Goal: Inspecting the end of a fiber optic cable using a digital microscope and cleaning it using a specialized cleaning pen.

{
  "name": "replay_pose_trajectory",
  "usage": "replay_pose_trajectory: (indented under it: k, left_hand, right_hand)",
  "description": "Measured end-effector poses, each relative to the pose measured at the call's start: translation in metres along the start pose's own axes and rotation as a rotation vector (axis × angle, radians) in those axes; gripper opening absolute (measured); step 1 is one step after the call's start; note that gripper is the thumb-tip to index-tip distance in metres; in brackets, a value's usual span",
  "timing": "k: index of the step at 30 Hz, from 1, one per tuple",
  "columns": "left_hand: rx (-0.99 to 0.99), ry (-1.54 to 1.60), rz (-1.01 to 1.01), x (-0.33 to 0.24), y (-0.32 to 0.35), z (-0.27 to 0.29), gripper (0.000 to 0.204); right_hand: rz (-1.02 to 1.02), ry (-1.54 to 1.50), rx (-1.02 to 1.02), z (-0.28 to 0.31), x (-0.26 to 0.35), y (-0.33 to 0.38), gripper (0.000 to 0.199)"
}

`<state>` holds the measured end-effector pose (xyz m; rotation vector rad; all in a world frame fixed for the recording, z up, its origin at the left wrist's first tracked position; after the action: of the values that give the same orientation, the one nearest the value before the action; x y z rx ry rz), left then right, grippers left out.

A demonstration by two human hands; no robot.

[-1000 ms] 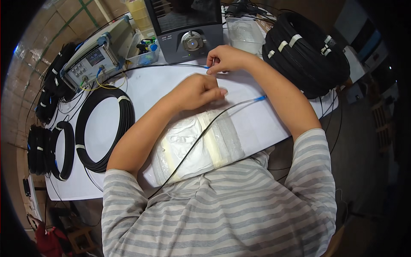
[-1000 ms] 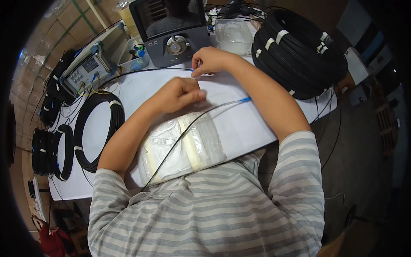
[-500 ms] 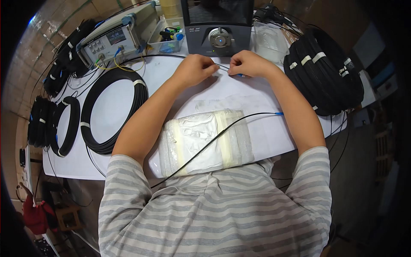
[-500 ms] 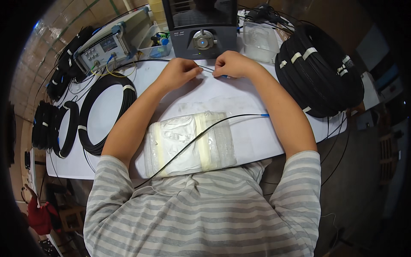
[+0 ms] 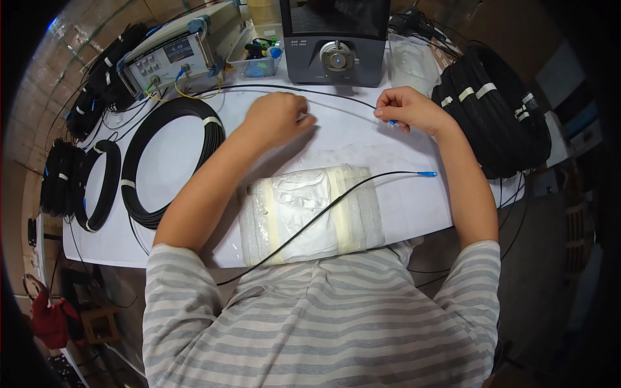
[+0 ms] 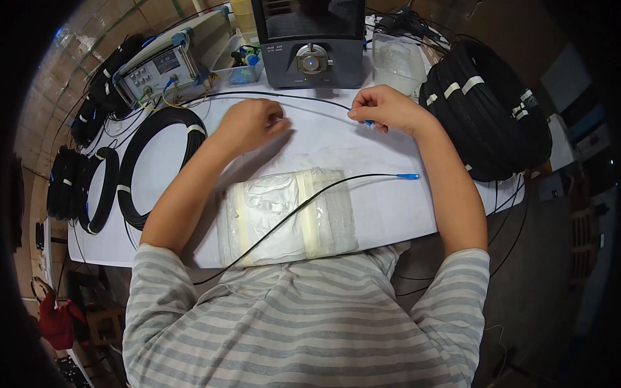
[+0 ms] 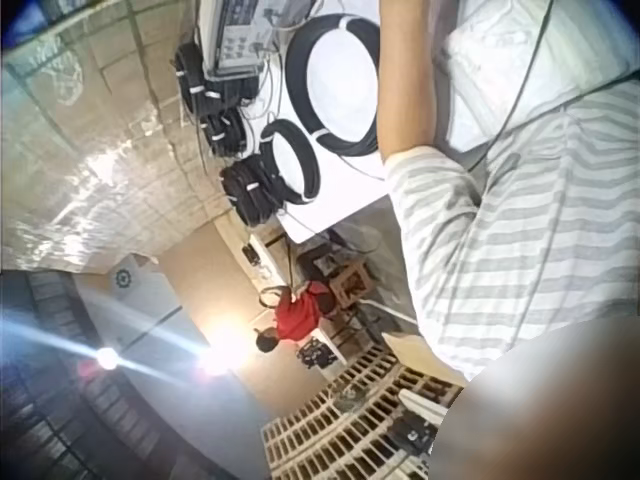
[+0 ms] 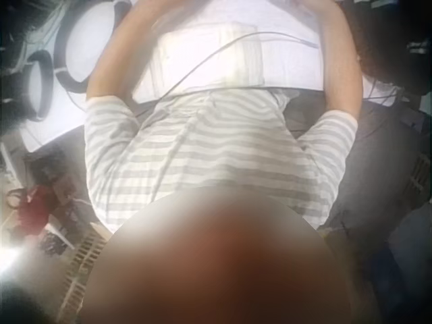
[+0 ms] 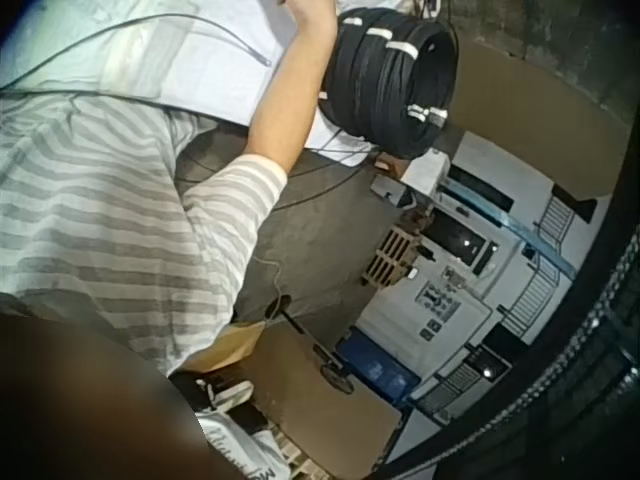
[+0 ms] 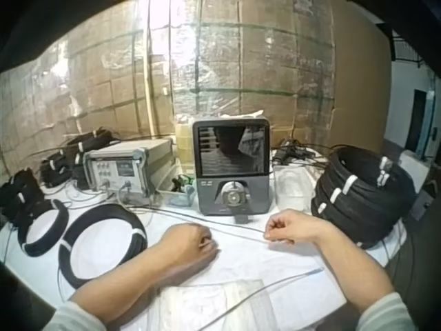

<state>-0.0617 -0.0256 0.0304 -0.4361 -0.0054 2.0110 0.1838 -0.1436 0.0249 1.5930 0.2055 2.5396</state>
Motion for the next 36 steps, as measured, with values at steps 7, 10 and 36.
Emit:
replay_pose_trajectory:
  k: [7,10,36]
  left_hand:
    - [-0.296,-0.489,0.253,0.050,0.078,0.060,0.040]
    - [-0.373,-0.537,0.344,0.072,0.105,0.067,0.053]
    - [0.220,0.073,0.320,0.055,0.166,0.096,0.041]
  right_hand:
    - [0.036,0.097,0.082,-0.026,0.015,-0.009,0.028]
    - [0.026,0.128,0.112,-0.033,0.018,-0.016,0.024]
    - [-0.011,-0.193,0.254,-0.049,0.026,0.013,0.020]
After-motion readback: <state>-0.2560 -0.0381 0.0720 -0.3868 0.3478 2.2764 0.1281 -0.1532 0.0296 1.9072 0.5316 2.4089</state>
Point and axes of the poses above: each hand's wrist, its own y-axis away from the middle knuckle, its own z-axis out of the back of the hand, x = y × z, the point moved 4 cm from there along -y, towards the middle knuckle, and after that the axes turned 1 degree about z, right-handed, at the moved point
